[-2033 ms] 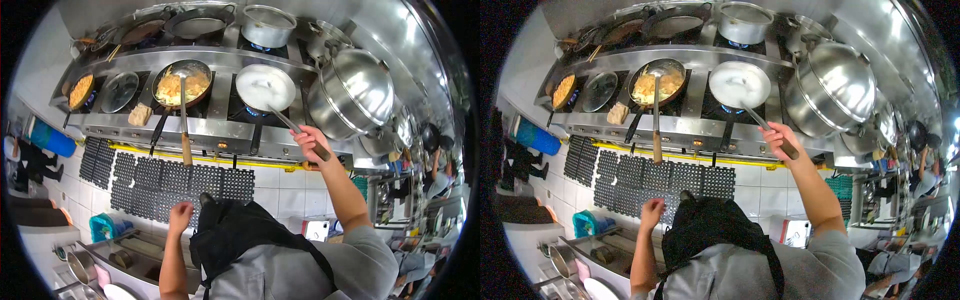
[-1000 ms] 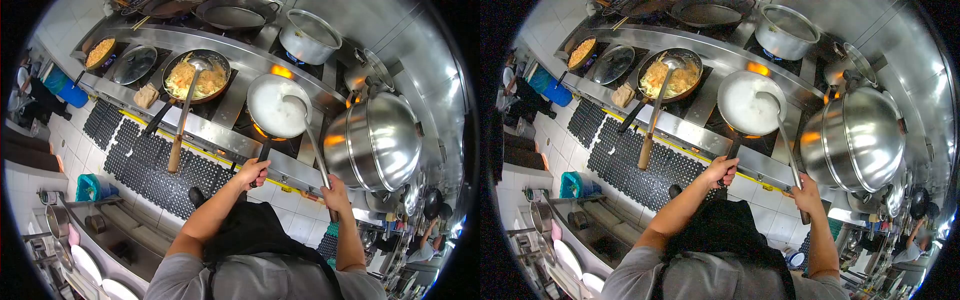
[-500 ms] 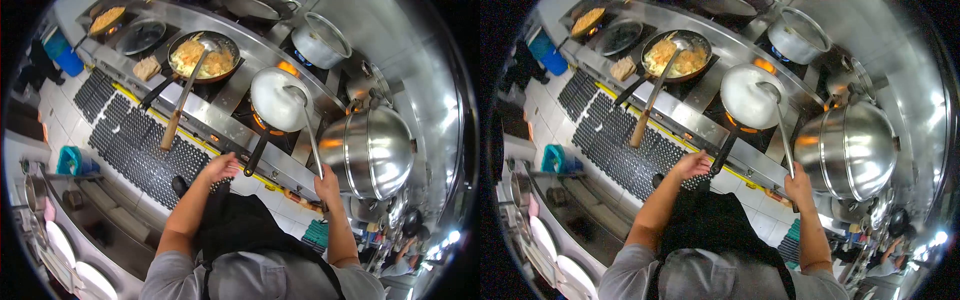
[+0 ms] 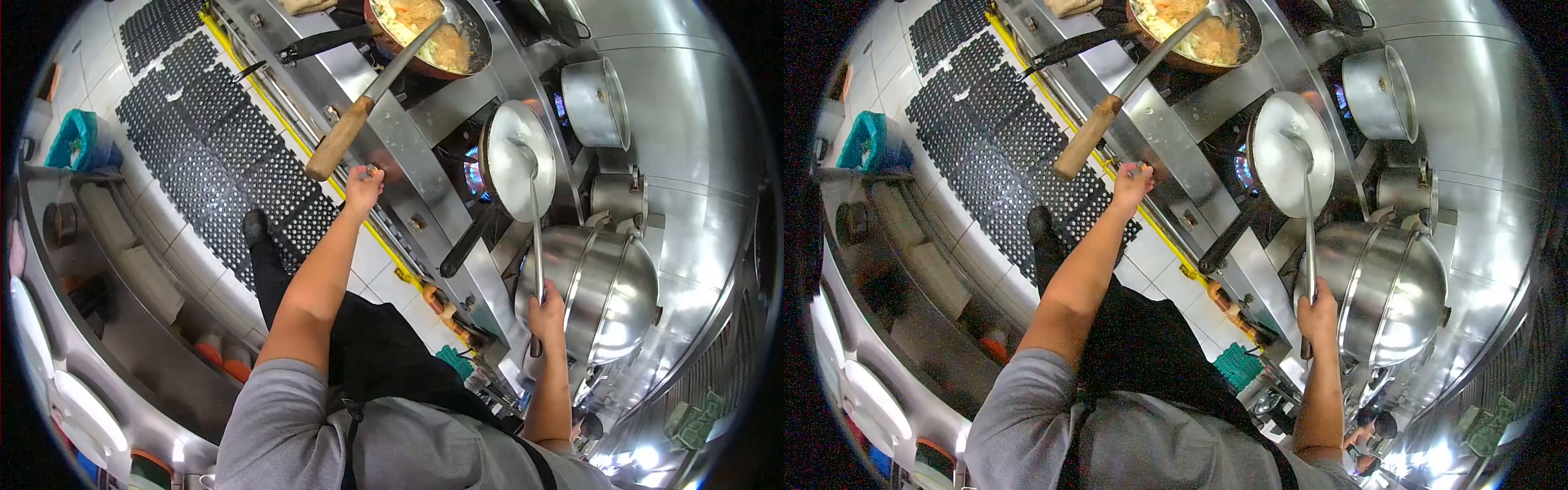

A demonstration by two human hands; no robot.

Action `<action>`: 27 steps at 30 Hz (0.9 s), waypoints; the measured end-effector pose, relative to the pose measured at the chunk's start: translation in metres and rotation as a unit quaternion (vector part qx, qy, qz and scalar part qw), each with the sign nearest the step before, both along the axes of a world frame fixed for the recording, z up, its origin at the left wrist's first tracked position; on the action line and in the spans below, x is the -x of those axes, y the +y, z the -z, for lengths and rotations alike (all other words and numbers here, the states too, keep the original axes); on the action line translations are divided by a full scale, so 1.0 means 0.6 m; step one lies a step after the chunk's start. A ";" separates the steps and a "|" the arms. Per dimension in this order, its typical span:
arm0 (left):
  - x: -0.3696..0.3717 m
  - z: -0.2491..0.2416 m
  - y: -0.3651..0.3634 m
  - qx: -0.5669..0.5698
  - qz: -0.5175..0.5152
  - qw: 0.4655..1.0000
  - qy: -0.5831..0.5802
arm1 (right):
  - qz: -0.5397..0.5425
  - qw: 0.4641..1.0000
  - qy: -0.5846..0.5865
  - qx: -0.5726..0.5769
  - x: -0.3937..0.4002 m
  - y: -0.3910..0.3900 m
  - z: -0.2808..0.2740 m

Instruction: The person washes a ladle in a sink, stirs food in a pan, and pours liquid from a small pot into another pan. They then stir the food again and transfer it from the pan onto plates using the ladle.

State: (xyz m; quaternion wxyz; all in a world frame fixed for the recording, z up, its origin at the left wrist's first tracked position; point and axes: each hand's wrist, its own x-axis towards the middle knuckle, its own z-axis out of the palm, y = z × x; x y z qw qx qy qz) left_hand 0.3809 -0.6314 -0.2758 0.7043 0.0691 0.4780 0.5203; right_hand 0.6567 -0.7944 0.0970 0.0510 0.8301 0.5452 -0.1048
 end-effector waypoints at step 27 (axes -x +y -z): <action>0.024 0.001 0.007 -0.061 0.002 0.997 0.047 | 0.045 0.998 0.002 0.034 0.027 0.008 -0.009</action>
